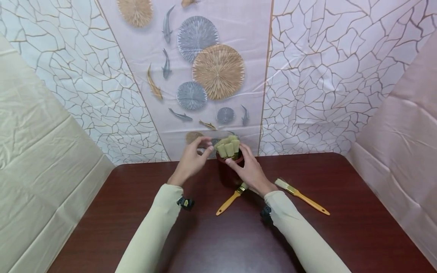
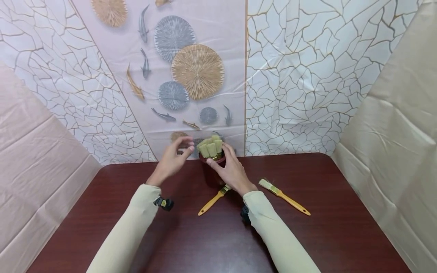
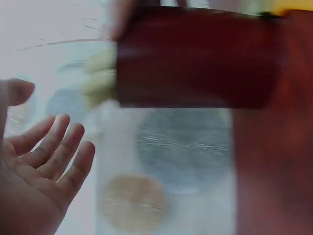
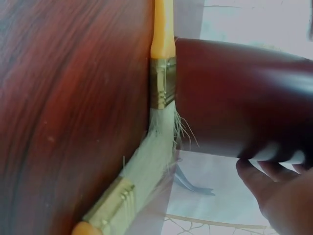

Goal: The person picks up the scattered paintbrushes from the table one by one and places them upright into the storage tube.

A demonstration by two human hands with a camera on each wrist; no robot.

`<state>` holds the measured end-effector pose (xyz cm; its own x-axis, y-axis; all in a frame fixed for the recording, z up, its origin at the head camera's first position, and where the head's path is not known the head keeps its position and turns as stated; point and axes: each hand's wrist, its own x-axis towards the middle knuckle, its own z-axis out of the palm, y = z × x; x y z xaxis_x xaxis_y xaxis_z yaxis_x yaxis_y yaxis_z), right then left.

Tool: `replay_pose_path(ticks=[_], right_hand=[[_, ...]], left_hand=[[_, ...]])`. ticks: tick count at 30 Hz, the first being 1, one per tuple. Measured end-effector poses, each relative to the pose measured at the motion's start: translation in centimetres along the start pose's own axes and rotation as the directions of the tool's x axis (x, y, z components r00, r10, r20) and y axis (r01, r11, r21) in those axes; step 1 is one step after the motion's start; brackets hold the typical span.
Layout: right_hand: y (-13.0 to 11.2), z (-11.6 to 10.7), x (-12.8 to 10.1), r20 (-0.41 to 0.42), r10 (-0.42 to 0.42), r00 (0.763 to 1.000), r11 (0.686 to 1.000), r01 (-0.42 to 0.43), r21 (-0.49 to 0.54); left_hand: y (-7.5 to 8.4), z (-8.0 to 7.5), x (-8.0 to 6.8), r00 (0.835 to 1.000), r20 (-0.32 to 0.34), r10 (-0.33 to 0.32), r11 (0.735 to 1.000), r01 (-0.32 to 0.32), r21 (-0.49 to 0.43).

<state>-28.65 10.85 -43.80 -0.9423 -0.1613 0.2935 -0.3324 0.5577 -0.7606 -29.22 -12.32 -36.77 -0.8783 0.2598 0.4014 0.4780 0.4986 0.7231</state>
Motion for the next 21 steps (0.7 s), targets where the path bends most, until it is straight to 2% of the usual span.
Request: replay_pose_path(ticks=[3, 6, 8, 11, 13, 16, 18, 21], right_hand=[[-0.1, -0.5, -0.1, 0.023, -0.027, 0.999, 1.000, 0.027, 0.000], [-0.3, -0.7, -0.1, 0.033, -0.042, 0.999, 0.999, 0.042, -0.001], [-0.2, -0.8, -0.1, 0.031, -0.045, 0.998, 0.999, 0.045, -0.003], [0.0, -0.9, -0.2, 0.025, -0.042, 0.999, 0.999, 0.042, -0.008], [0.0, -0.9, -0.2, 0.024, -0.044, 0.999, 0.999, 0.044, -0.010], [0.0, -0.9, -0.2, 0.021, -0.052, 0.998, 0.999, 0.052, -0.016], [0.0, -0.9, -0.2, 0.016, -0.061, 0.998, 0.998, 0.061, -0.016], [0.0, -0.6, -0.1, 0.005, -0.068, 0.998, 0.998, 0.068, -0.010]], left_hand=[[-1.6, 1.3, -0.9, 0.995, 0.073, -0.074, 0.997, 0.074, -0.002], [-2.4, 2.8, -1.0, 0.974, 0.156, -0.163, 0.986, 0.156, 0.055], [-2.7, 3.9, -0.7, 0.964, 0.192, -0.182, 0.983, 0.172, 0.067], [-3.2, 5.5, -0.1, 0.964, 0.192, -0.182, 0.983, 0.183, 0.013], [-3.4, 6.3, -0.1, 0.960, 0.191, -0.205, 0.977, 0.214, -0.025], [-3.4, 7.3, -0.7, 0.941, 0.199, -0.275, 0.959, 0.282, -0.006], [-3.4, 7.6, -1.2, 0.934, 0.194, -0.299, 0.953, 0.303, 0.008], [-3.7, 7.7, -1.6, 0.955, 0.142, -0.259, 0.964, 0.266, -0.027]])
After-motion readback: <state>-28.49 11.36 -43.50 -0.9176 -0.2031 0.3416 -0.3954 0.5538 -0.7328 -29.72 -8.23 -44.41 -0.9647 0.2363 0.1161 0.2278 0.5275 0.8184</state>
